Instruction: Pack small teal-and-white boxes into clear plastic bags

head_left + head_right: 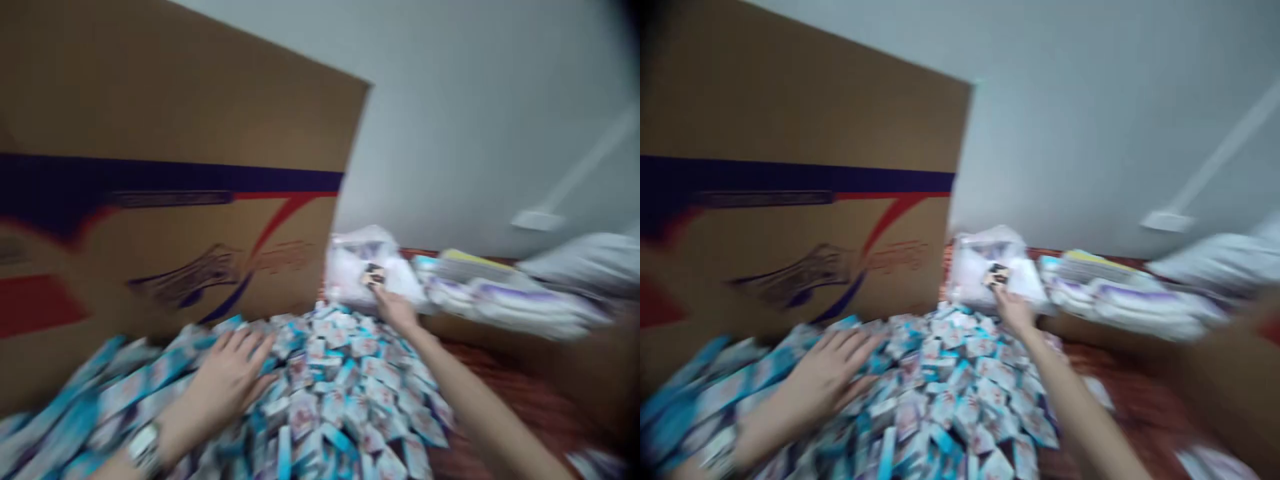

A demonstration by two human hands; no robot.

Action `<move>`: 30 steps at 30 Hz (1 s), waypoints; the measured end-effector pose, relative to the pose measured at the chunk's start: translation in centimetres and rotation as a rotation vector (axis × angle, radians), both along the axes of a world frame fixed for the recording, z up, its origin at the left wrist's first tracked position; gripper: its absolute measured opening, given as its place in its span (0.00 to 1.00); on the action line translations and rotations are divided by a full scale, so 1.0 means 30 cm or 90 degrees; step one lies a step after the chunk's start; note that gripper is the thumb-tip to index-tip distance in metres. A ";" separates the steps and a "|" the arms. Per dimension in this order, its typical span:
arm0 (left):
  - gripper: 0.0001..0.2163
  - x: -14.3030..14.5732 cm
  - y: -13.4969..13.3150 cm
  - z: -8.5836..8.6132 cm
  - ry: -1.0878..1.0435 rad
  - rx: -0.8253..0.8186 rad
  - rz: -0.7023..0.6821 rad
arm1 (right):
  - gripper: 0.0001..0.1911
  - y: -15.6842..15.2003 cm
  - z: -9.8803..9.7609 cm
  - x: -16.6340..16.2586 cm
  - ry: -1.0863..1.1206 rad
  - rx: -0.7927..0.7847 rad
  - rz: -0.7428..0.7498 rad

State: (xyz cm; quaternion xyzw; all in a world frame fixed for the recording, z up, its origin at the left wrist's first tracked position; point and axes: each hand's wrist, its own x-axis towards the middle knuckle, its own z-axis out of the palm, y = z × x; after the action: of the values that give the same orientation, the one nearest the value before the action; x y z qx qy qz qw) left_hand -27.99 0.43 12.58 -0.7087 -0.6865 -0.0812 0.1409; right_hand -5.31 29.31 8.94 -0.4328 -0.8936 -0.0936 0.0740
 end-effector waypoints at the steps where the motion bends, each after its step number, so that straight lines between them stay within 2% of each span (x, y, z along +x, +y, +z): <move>1: 0.19 0.012 0.071 -0.008 0.003 0.020 -0.050 | 0.17 0.036 0.005 0.082 -0.010 -0.005 -0.032; 3: 0.17 0.070 0.217 -0.019 0.004 0.029 -0.143 | 0.22 0.090 -0.008 0.165 -0.018 -0.026 -0.049; 6: 0.15 0.199 0.410 -0.025 0.000 0.006 -0.214 | 0.30 0.135 -0.044 0.171 -0.003 -0.045 -0.025; 10: 0.15 0.318 0.639 -0.053 0.019 -0.046 -0.220 | 0.27 0.148 -0.065 0.196 0.042 -0.025 0.016; 15: 0.16 0.372 0.850 -0.108 0.050 -0.057 -0.165 | 0.23 0.187 -0.058 0.320 0.036 0.007 0.053; 18: 0.14 0.387 0.910 -0.126 0.086 -0.067 -0.139 | 0.17 0.245 -0.034 0.411 0.036 0.045 0.030; 21: 0.11 0.394 0.936 -0.134 0.112 -0.097 -0.129 | 0.17 0.302 -0.029 0.528 0.053 0.083 -0.072; 25: 0.10 0.395 0.956 -0.148 0.118 -0.137 -0.125 | 0.11 0.326 -0.091 0.663 0.018 0.080 -0.157; 27: 0.11 0.395 0.963 -0.156 0.117 -0.150 -0.121 | 0.08 0.330 -0.127 0.694 -0.005 0.076 -0.174; 30: 0.12 0.400 0.964 -0.157 0.107 -0.175 -0.110 | 0.09 0.342 -0.154 0.705 -0.025 0.073 -0.190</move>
State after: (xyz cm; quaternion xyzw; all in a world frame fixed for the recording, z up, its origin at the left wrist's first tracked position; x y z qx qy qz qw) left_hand -15.99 29.35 7.88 -0.7821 -0.6133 0.0608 0.0923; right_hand 15.84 39.56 4.32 -0.5541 -0.8137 -0.1628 0.0666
